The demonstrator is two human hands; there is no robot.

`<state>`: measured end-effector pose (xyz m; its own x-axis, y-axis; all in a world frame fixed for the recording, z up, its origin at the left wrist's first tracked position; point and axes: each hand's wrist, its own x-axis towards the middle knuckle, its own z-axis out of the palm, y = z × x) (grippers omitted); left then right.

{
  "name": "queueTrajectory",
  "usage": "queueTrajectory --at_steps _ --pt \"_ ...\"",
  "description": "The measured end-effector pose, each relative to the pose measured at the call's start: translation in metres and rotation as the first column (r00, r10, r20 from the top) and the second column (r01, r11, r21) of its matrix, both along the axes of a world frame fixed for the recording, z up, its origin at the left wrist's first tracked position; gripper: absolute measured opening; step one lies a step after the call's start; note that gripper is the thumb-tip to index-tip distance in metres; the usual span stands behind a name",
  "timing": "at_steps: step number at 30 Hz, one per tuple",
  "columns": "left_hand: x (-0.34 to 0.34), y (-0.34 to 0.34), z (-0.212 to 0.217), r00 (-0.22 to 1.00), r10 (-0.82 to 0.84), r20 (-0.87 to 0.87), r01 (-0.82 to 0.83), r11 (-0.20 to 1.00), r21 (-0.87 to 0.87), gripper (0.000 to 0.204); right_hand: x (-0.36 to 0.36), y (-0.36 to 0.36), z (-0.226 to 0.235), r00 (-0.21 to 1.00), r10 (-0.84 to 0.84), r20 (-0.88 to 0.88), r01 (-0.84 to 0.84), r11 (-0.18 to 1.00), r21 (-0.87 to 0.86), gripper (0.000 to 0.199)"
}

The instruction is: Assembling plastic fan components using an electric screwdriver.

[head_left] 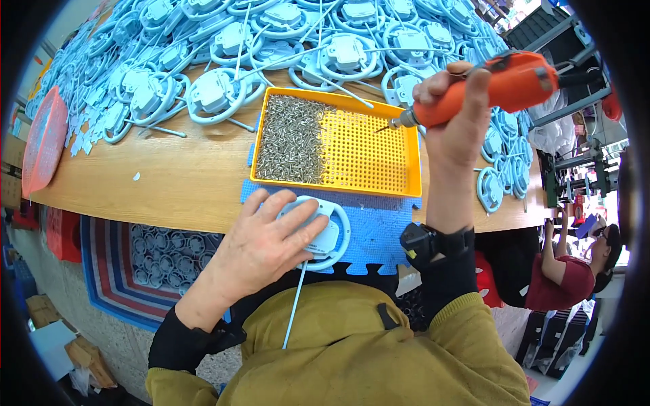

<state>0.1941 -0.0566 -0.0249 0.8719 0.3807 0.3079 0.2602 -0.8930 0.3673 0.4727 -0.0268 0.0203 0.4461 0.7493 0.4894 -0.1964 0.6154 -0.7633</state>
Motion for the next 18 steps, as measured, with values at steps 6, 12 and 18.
queueTrajectory --at_steps 6,12,18 --pt "0.031 0.011 -0.008 0.914 0.266 0.307 -0.248 0.964 -0.097 0.041 -0.046 -0.043 0.018 0.965 0.255 0.055 -0.253 0.967 -0.038 0.057" --pt "0.037 0.003 -0.013 0.875 0.277 0.396 -0.285 0.958 -0.039 0.017 -0.071 -0.056 0.015 0.947 0.309 0.081 -0.306 0.951 -0.046 0.062" --pt "0.031 -0.011 -0.016 0.832 0.287 0.475 -0.263 0.958 -0.117 0.011 -0.079 -0.068 0.024 0.947 0.32 0.037 -0.32 0.947 -0.017 0.066"
